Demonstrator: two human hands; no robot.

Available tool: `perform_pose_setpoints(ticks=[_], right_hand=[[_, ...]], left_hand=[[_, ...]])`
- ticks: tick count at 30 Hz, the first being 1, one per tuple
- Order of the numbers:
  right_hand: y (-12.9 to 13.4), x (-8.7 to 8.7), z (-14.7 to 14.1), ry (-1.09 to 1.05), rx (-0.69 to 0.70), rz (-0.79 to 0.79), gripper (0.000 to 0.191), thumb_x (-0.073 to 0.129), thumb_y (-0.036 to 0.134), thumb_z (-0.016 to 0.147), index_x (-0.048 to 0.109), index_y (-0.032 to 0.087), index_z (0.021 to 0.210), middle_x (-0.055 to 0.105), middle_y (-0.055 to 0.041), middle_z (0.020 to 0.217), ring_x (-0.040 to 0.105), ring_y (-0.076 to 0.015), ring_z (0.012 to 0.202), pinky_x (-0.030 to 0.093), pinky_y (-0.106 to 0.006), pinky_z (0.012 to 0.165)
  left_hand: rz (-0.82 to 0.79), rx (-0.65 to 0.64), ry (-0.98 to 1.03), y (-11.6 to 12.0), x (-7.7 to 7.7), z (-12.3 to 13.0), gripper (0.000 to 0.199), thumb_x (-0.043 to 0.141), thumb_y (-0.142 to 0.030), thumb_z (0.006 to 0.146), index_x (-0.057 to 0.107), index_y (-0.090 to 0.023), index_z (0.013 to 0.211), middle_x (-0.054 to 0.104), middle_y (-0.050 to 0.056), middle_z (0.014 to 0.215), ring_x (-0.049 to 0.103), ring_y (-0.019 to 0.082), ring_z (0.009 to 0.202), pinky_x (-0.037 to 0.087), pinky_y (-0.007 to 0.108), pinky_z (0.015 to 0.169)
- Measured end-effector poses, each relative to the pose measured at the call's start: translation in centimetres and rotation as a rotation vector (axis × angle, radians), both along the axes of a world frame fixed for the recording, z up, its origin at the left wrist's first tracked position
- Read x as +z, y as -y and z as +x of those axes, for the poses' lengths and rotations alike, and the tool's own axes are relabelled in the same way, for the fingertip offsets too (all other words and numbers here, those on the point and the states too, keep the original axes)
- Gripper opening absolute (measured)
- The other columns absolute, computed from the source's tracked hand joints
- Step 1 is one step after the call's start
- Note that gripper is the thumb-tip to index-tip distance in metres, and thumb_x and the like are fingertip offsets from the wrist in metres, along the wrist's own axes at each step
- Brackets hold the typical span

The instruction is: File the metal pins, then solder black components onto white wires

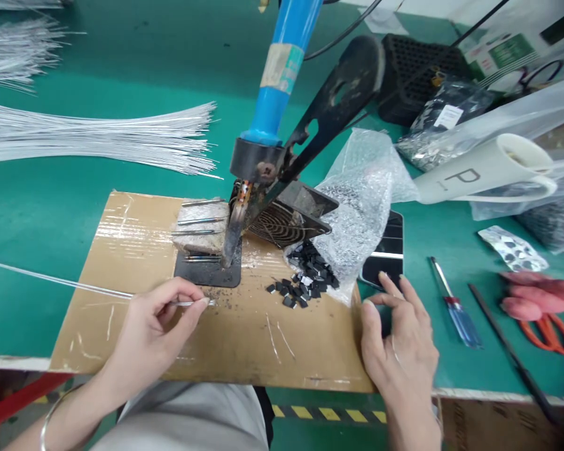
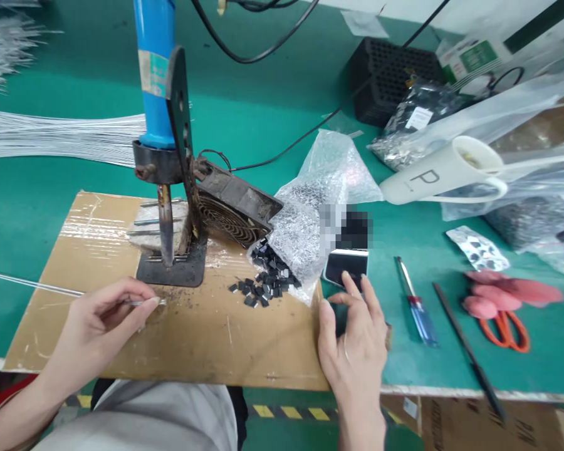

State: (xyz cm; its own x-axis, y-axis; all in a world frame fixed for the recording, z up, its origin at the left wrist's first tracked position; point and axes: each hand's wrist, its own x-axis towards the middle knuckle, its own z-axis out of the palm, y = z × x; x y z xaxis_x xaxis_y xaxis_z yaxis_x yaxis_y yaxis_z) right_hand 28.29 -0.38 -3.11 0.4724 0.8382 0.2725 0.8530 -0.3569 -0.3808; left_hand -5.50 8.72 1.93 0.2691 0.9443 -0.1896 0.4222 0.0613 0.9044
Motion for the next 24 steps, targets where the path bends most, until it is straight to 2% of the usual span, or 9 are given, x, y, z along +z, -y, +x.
perform_pose_setpoints(ticks=[3,5,7,9,11,14,19,24], right_hand=[[0.1,0.4,-0.1,0.008,0.026,0.044,0.035,0.039,0.055,0.104,0.056,0.024,0.097,0.066,-0.018,0.143,0.047,-0.039,0.149,0.04,-0.067,0.114],[0.3,1.0,-0.8,0.024,0.046,0.186,0.039,0.031,0.047,0.108,0.061,0.022,0.099,0.07,-0.0199,0.136,0.054,-0.0381,0.143,0.043,-0.063,0.112],[0.2,1.9,-2.0,0.033,0.081,0.352,0.045,0.026,0.036,0.11,0.066,0.019,0.101,0.075,-0.0192,0.122,0.066,-0.0349,0.128,0.051,-0.056,0.102],[-0.2,2.7,-3.6,0.032,0.203,0.412,0.036,0.035,0.026,0.109,0.071,0.019,0.105,0.077,-0.0139,0.105,0.073,-0.0289,0.106,0.055,-0.047,0.089],[-1.2,3.1,-5.0,0.035,0.397,0.334,0.022,0.052,0.015,0.103,0.071,0.02,0.113,0.077,-0.0085,0.099,0.07,-0.0233,0.092,0.055,-0.04,0.083],[-3.1,3.1,-6.4,0.081,0.577,0.198,0.023,0.069,0.015,0.096,0.069,0.019,0.118,0.076,-0.0057,0.098,0.065,-0.0215,0.089,0.054,-0.038,0.083],[-5.3,2.4,-6.7,0.064,0.683,0.1,0.016,0.073,0.023,0.095,0.069,0.022,0.111,0.073,-0.0025,0.088,0.057,-0.0211,0.08,0.051,-0.037,0.073],[-5.8,2.4,-6.9,-0.004,0.683,0.095,0.004,0.068,0.022,0.097,0.068,0.023,0.1,0.073,-0.0027,0.086,0.058,-0.0211,0.078,0.051,-0.037,0.071]], left_hand=[[0.004,0.014,-0.009,0.0,0.1,0.0,0.013,0.065,-0.03,0.094,0.07,-0.021,0.086,0.064,-0.002,0.069,0.054,0.012,0.057,0.041,0.022,0.052],[0.017,0.03,-0.009,0.1,0.1,0.0,0.012,0.065,-0.029,0.094,0.07,-0.022,0.086,0.065,-0.002,0.069,0.055,0.012,0.058,0.042,0.022,0.053],[0.034,0.036,-0.007,0.1,0.1,0.0,0.01,0.066,-0.028,0.093,0.071,-0.022,0.086,0.067,-0.002,0.073,0.058,0.012,0.062,0.044,0.022,0.055],[0.042,0.033,-0.002,0.2,0.2,-0.1,0.009,0.067,-0.027,0.093,0.071,-0.022,0.086,0.068,-0.001,0.076,0.06,0.012,0.064,0.044,0.021,0.056],[0.048,0.034,0.002,0.3,0.3,-0.1,0.009,0.067,-0.026,0.093,0.072,-0.022,0.086,0.069,-0.001,0.076,0.06,0.012,0.064,0.044,0.021,0.056],[0.054,0.042,-0.003,0.4,0.6,-0.2,0.009,0.067,-0.026,0.093,0.072,-0.022,0.085,0.069,-0.001,0.074,0.06,0.012,0.063,0.045,0.022,0.057],[0.038,0.046,-0.024,0.3,0.9,-0.3,0.011,0.067,-0.026,0.093,0.072,-0.021,0.083,0.069,0.0,0.074,0.06,0.013,0.064,0.046,0.023,0.058],[0.013,0.05,0.0,0.2,1.1,-0.4,0.012,0.066,-0.025,0.093,0.072,-0.022,0.082,0.068,-0.001,0.07,0.058,0.013,0.062,0.044,0.024,0.056]])
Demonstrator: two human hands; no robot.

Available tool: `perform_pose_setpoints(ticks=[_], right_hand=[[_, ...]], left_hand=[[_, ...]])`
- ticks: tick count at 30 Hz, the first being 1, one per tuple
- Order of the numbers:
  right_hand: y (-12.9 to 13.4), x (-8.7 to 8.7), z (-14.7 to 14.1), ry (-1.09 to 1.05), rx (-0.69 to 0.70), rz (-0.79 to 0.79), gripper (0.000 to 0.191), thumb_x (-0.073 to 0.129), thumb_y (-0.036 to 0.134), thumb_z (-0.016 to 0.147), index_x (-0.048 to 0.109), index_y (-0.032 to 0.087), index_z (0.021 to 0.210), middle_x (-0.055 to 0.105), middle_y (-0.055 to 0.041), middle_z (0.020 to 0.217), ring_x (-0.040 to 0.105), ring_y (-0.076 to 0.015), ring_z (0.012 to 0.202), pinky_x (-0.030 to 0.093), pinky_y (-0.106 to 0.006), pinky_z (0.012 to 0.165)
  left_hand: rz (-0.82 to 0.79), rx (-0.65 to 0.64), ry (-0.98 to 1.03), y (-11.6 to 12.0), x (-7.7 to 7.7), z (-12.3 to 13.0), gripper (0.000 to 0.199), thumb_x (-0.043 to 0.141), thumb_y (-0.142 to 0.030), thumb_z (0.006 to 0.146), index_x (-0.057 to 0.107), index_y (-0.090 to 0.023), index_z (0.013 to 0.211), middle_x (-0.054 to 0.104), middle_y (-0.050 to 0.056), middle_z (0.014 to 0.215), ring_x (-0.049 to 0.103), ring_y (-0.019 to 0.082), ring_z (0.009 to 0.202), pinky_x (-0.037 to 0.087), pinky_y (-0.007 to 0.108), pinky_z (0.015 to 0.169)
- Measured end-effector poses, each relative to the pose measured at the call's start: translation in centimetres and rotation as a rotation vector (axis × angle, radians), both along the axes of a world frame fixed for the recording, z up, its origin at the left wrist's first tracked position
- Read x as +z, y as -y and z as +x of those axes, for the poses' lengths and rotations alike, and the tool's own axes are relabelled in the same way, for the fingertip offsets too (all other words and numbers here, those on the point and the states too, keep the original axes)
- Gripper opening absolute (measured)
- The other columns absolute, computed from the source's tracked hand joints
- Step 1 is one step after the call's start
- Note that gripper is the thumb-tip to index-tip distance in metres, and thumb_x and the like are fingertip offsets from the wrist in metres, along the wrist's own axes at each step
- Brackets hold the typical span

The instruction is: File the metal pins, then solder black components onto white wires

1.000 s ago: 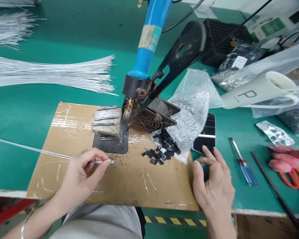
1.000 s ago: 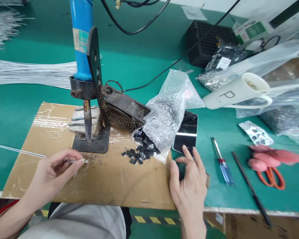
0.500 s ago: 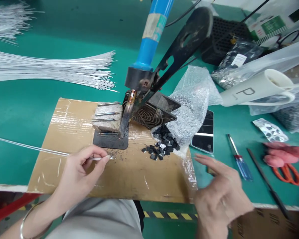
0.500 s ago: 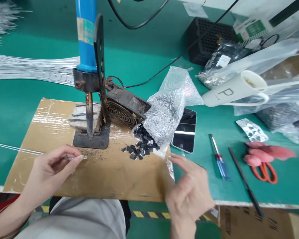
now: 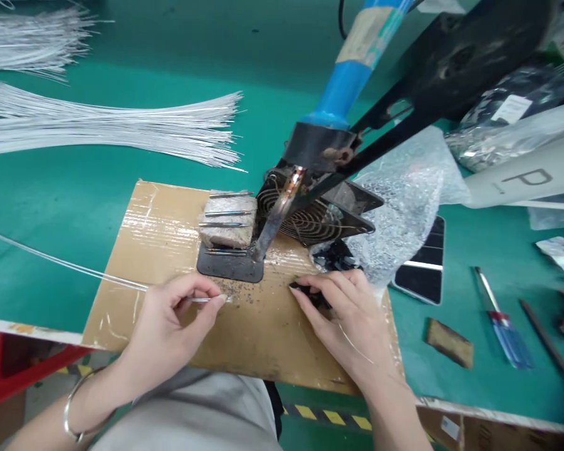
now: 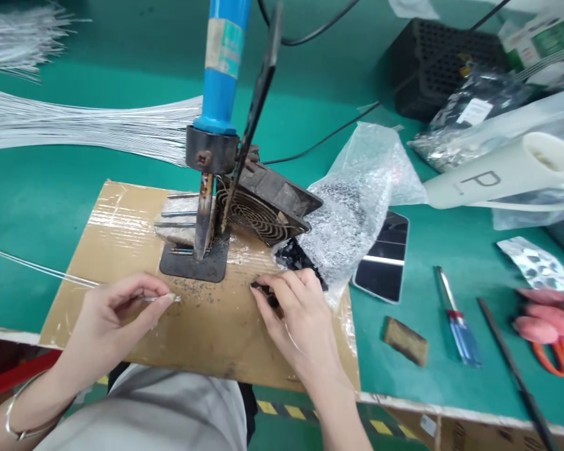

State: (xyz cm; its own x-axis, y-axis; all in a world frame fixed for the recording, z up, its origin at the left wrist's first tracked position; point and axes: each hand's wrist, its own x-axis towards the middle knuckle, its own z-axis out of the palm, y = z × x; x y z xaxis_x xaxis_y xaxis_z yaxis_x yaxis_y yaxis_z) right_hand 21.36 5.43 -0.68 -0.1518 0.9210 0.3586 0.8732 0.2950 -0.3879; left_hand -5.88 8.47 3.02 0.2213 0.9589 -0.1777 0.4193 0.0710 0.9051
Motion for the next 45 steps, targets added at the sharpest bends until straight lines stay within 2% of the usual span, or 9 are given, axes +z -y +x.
perform_pose_setpoints(ticks=[5,8,10,14,19,22,26,33,45], right_hand=[[0.6,0.9,-1.9,-0.06,-0.123,0.031,0.005,0.068,0.019,0.096,0.066,0.024,0.095,0.072,-0.0009,0.085,0.064,-0.0181,0.077,0.053,-0.033,0.072],[1.5,1.3,-3.6,-0.239,-0.269,0.003,0.005,0.069,0.019,0.095,0.07,0.024,0.096,0.072,0.0005,0.084,0.066,-0.0144,0.071,0.055,-0.028,0.07],[2.1,1.3,-4.6,-0.409,-0.327,-0.031,0.008,0.071,0.02,0.093,0.075,0.026,0.097,0.074,-0.0002,0.088,0.068,-0.0152,0.074,0.057,-0.028,0.072],[2.7,1.2,-6.4,-0.741,-0.367,-0.137,0.01,0.078,0.021,0.088,0.081,0.028,0.094,0.077,-0.0016,0.092,0.072,-0.0179,0.083,0.061,-0.029,0.074],[2.0,1.7,-8.4,-1.094,-0.376,-0.28,0.002,0.082,0.025,0.085,0.081,0.027,0.084,0.076,-0.0001,0.076,0.073,-0.0152,0.063,0.063,-0.025,0.06],[1.6,2.0,-9.6,-1.208,-0.372,-0.367,0.002,0.081,0.028,0.085,0.082,0.027,0.084,0.074,0.0011,0.066,0.071,-0.0142,0.055,0.061,-0.024,0.056],[1.1,2.1,-10.7,-1.276,-0.359,-0.399,0.005,0.08,0.029,0.085,0.081,0.025,0.083,0.07,0.002,0.059,0.066,-0.0135,0.049,0.059,-0.023,0.05],[1.0,2.1,-11.1,-1.248,-0.326,-0.381,0.006,0.077,0.025,0.088,0.082,0.025,0.084,0.072,0.001,0.066,0.065,-0.0104,0.051,0.054,-0.019,0.05],[1.0,2.0,-11.0,-1.221,-0.328,-0.375,0.007,0.077,0.027,0.088,0.082,0.024,0.084,0.071,0.0,0.067,0.064,-0.0116,0.05,0.055,-0.022,0.048]], left_hand=[[-0.025,0.017,0.03,-0.1,0.1,0.1,0.012,0.067,-0.023,0.091,0.073,-0.021,0.082,0.068,-0.002,0.068,0.055,0.012,0.059,0.044,0.023,0.054],[-0.039,0.012,0.032,-0.2,0.1,0.2,0.011,0.067,-0.024,0.091,0.073,-0.021,0.082,0.069,-0.001,0.07,0.058,0.012,0.061,0.046,0.023,0.056],[-0.043,0.005,0.022,-0.2,0.1,0.2,0.012,0.066,-0.024,0.091,0.073,-0.021,0.082,0.07,-0.001,0.071,0.06,0.013,0.063,0.047,0.023,0.057],[-0.036,-0.008,-0.014,-0.2,0.1,0.2,0.012,0.066,-0.025,0.091,0.074,-0.021,0.083,0.072,0.0,0.074,0.062,0.014,0.064,0.047,0.024,0.057],[-0.033,-0.029,-0.044,-0.2,0.2,0.2,0.011,0.067,-0.026,0.091,0.073,-0.021,0.082,0.074,0.0,0.075,0.062,0.014,0.062,0.047,0.025,0.056],[-0.055,-0.045,-0.01,-0.3,0.7,0.2,0.011,0.067,-0.025,0.091,0.073,-0.021,0.083,0.078,0.002,0.083,0.067,0.016,0.069,0.05,0.025,0.059],[-0.086,-0.054,0.08,-0.6,1.4,0.6,0.011,0.066,-0.021,0.089,0.072,-0.02,0.079,0.078,0.003,0.083,0.07,0.016,0.072,0.054,0.024,0.064],[-0.151,-0.052,0.165,-0.9,1.7,1.0,0.012,0.066,-0.02,0.089,0.07,-0.02,0.077,0.075,0.001,0.081,0.07,0.014,0.074,0.056,0.022,0.069],[-0.184,-0.029,0.205,-0.6,0.8,0.8,0.013,0.068,-0.02,0.091,0.071,-0.02,0.078,0.074,0.001,0.083,0.068,0.014,0.078,0.054,0.022,0.07]])
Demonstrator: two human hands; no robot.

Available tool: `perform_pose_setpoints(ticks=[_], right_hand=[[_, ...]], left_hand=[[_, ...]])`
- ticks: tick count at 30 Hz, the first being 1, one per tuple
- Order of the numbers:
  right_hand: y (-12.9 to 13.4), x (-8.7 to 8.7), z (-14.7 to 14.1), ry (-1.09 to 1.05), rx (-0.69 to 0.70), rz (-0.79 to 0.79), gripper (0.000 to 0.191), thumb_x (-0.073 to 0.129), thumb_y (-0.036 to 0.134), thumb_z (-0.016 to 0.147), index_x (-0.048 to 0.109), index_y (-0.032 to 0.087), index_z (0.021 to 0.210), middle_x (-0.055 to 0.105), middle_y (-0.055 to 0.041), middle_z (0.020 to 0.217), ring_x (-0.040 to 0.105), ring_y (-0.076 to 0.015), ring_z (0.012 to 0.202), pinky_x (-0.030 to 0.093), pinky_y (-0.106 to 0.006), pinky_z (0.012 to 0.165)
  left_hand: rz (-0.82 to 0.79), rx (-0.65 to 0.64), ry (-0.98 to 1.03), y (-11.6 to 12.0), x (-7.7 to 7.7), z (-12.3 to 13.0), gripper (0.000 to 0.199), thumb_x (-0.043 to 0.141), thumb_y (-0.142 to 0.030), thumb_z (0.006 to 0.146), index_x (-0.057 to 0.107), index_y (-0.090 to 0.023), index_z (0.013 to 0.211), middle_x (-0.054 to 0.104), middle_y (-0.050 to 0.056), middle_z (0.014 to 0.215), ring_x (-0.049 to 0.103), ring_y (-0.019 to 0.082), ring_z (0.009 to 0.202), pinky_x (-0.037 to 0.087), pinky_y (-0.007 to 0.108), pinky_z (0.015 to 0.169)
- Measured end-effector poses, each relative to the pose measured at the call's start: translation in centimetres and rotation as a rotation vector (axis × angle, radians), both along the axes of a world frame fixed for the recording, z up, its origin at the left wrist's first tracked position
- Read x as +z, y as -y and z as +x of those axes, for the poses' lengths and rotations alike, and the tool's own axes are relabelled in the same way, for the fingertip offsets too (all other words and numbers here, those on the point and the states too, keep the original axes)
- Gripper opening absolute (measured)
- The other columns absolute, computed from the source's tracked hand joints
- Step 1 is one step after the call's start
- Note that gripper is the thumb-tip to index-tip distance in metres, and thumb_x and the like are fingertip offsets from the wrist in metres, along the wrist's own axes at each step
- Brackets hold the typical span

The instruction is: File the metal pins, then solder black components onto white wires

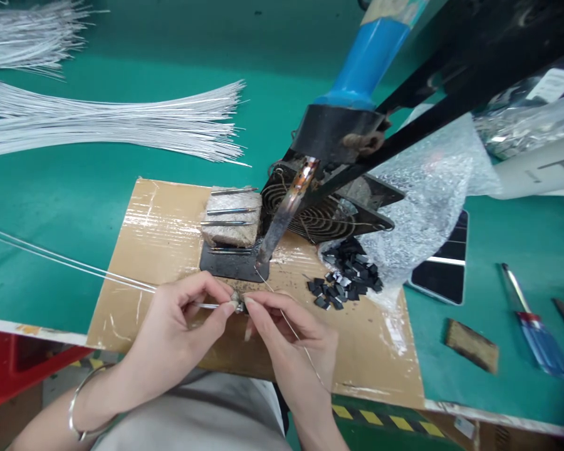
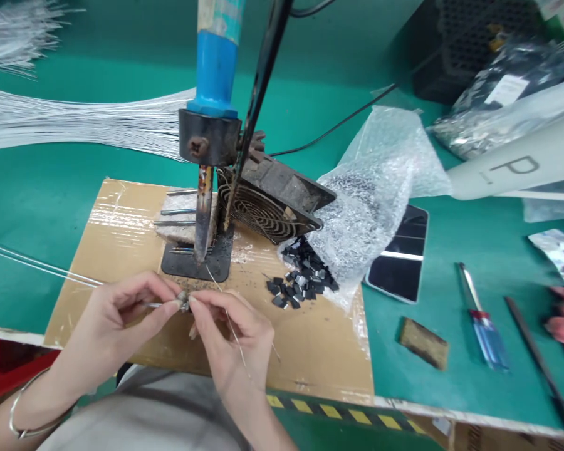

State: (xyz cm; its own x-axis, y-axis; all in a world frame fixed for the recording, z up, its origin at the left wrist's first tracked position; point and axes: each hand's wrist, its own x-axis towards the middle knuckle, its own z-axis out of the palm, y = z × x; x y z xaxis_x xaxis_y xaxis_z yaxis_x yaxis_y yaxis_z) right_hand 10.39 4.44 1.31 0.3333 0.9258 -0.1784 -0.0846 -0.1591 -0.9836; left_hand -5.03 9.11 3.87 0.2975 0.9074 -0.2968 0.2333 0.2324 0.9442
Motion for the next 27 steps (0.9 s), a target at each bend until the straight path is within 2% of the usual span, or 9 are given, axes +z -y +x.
perform_pose_setpoints(ticks=[7,27], right_hand=[[-0.08,-0.08,0.1,-0.002,0.01,0.02,0.007,0.077,0.024,0.089,0.083,0.027,0.086,0.071,0.0016,0.067,0.065,-0.01,0.051,0.053,-0.019,0.05],[0.18,-0.49,0.09,-0.008,0.016,0.018,0.008,0.076,0.026,0.091,0.082,0.03,0.088,0.069,0.0046,0.067,0.064,-0.0066,0.053,0.052,-0.015,0.053]], left_hand=[[-0.018,0.003,0.013,-0.55,0.41,0.34,0.013,0.068,-0.017,0.088,0.07,-0.019,0.076,0.074,0.001,0.079,0.068,0.012,0.075,0.055,0.019,0.069],[-0.046,0.014,0.068,-0.03,-0.25,0.24,0.015,0.067,-0.017,0.092,0.069,-0.019,0.078,0.073,0.001,0.085,0.067,0.013,0.08,0.053,0.021,0.073]])
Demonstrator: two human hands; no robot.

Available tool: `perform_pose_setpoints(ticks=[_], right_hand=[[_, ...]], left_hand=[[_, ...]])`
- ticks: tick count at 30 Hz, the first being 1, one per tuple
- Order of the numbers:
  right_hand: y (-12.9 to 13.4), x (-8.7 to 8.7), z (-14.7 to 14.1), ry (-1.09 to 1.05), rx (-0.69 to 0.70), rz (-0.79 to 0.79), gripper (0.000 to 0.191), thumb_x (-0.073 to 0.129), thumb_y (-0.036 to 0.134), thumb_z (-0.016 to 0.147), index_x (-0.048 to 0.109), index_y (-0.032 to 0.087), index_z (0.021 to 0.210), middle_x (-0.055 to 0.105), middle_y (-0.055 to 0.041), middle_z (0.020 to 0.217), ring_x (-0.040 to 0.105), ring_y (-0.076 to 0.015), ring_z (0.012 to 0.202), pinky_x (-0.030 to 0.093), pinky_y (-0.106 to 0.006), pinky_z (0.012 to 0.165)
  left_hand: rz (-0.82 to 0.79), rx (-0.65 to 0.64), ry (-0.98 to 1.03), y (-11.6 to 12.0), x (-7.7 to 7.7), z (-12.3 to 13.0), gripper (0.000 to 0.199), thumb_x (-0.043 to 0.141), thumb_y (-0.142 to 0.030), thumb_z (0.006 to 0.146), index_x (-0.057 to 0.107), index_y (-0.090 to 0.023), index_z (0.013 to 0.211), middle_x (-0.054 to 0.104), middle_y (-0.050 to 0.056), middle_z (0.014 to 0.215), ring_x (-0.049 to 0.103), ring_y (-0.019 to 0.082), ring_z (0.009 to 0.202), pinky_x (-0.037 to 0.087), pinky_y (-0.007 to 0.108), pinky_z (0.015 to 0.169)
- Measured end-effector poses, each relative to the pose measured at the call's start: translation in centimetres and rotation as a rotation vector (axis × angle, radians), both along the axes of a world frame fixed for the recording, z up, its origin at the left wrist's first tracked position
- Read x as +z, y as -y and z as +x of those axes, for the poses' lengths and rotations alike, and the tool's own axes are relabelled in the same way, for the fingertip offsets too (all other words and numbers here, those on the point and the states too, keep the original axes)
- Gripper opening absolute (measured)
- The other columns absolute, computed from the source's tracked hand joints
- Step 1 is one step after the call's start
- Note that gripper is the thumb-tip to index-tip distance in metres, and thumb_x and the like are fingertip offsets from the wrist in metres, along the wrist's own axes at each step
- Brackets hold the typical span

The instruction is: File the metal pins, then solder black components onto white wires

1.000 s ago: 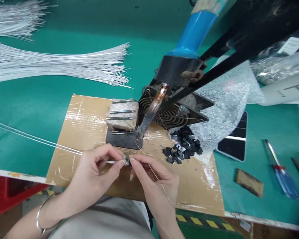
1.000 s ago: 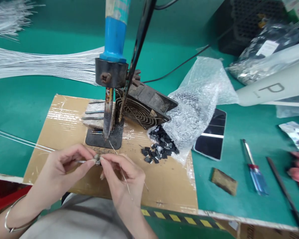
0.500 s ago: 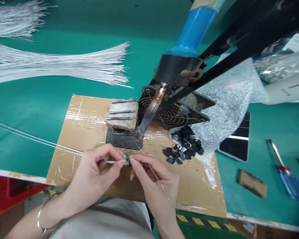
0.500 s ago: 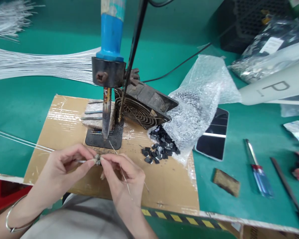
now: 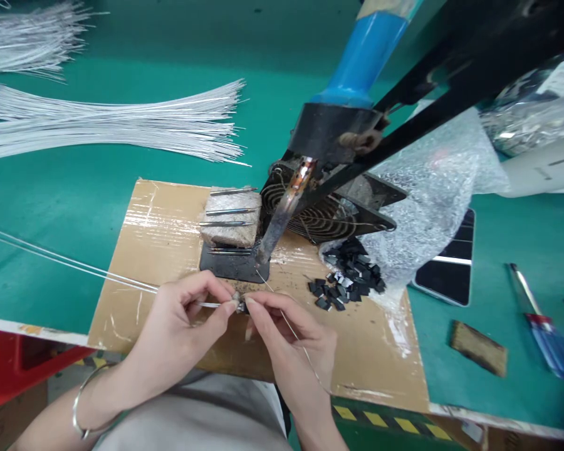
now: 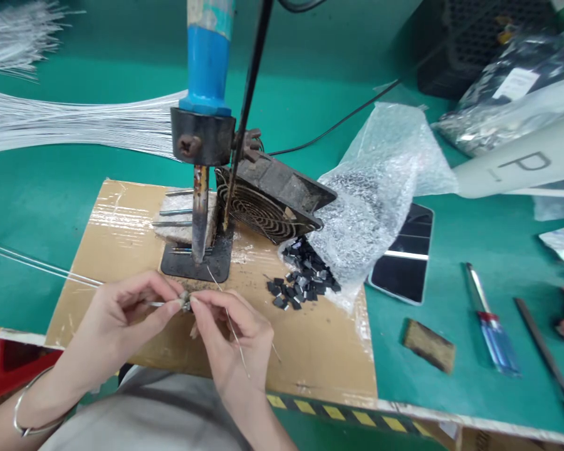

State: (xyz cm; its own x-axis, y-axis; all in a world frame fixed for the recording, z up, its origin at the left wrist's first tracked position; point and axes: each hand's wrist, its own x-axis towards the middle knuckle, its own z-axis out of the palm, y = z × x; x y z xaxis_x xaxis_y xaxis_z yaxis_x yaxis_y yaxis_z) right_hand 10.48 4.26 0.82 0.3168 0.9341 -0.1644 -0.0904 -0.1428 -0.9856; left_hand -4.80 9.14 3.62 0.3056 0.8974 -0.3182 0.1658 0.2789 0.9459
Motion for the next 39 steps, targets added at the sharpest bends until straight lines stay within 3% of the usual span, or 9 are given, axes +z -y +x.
perform_pose_setpoints(ticks=[4,10,13,17,23,27,32,39], right_hand=[[0.3,-0.3,0.2,0.056,0.009,0.019,0.016,0.066,0.033,0.1,0.081,0.03,0.097,0.069,0.0038,0.07,0.065,-0.0075,0.06,0.053,-0.016,0.059],[1.0,-1.4,0.9,0.091,-0.041,0.049,0.037,0.037,0.039,0.112,0.072,0.032,0.123,0.071,0.0015,0.09,0.065,-0.0083,0.069,0.055,-0.021,0.063],[1.5,-1.7,1.2,0.136,-0.063,0.068,0.032,0.039,0.036,0.112,0.064,0.034,0.132,0.073,0.0018,0.099,0.067,-0.0091,0.074,0.058,-0.022,0.067],[2.0,-1.8,1.9,0.267,-0.041,0.104,0.033,0.039,0.033,0.112,0.065,0.034,0.132,0.074,0.0007,0.106,0.069,-0.0101,0.082,0.06,-0.024,0.072],[2.3,-1.4,2.1,0.41,-0.086,0.128,0.038,0.039,0.028,0.111,0.056,0.034,0.144,0.072,0.0017,0.103,0.065,-0.0078,0.073,0.057,-0.022,0.069],[2.6,-0.8,1.9,0.44,-0.034,0.131,0.036,0.044,0.022,0.108,0.058,0.031,0.14,0.079,0.0023,0.103,0.069,-0.009,0.078,0.058,-0.022,0.075],[3.0,-0.9,1.9,0.425,0.006,0.169,0.038,0.044,0.022,0.106,0.054,0.028,0.142,0.076,-0.0019,0.111,0.07,-0.0121,0.084,0.059,-0.027,0.078],[2.2,-0.5,2.0,0.565,0.023,0.253,0.017,0.057,0.011,0.099,0.064,0.022,0.109,0.066,-0.0001,0.09,0.065,-0.0108,0.081,0.053,-0.022,0.074]], left_hand=[[-0.006,0.001,-0.008,0.0,-0.3,-0.1,0.014,0.067,-0.017,0.092,0.069,-0.019,0.078,0.074,0.002,0.087,0.068,0.014,0.083,0.052,0.022,0.076],[0.012,0.0,-0.093,-0.4,-0.2,0.0,0.013,0.068,-0.018,0.089,0.069,-0.019,0.076,0.074,0.002,0.085,0.069,0.015,0.084,0.05,0.022,0.074],[0.015,0.001,-0.119,-0.6,0.0,0.2,0.012,0.069,-0.02,0.087,0.07,-0.019,0.075,0.075,0.003,0.084,0.069,0.015,0.081,0.05,0.022,0.071],[0.035,0.013,-0.108,-0.7,0.1,0.3,0.012,0.069,-0.021,0.086,0.069,-0.019,0.074,0.075,0.004,0.083,0.069,0.016,0.081,0.052,0.024,0.073],[0.036,0.021,-0.126,-0.7,0.0,0.4,0.012,0.07,-0.023,0.086,0.07,-0.018,0.074,0.077,0.005,0.085,0.069,0.015,0.078,0.051,0.023,0.07],[0.041,0.028,-0.151,-0.9,-0.1,0.5,0.012,0.071,-0.024,0.085,0.07,-0.018,0.075,0.076,0.004,0.083,0.064,0.013,0.071,0.048,0.022,0.062],[0.055,0.039,-0.16,-1.0,0.0,0.6,0.011,0.07,-0.024,0.085,0.07,-0.018,0.075,0.076,0.004,0.084,0.064,0.013,0.07,0.048,0.021,0.063],[0.065,0.035,-0.162,-1.2,0.1,0.9,0.01,0.07,-0.024,0.085,0.07,-0.018,0.076,0.077,0.004,0.084,0.064,0.013,0.069,0.048,0.022,0.061]])
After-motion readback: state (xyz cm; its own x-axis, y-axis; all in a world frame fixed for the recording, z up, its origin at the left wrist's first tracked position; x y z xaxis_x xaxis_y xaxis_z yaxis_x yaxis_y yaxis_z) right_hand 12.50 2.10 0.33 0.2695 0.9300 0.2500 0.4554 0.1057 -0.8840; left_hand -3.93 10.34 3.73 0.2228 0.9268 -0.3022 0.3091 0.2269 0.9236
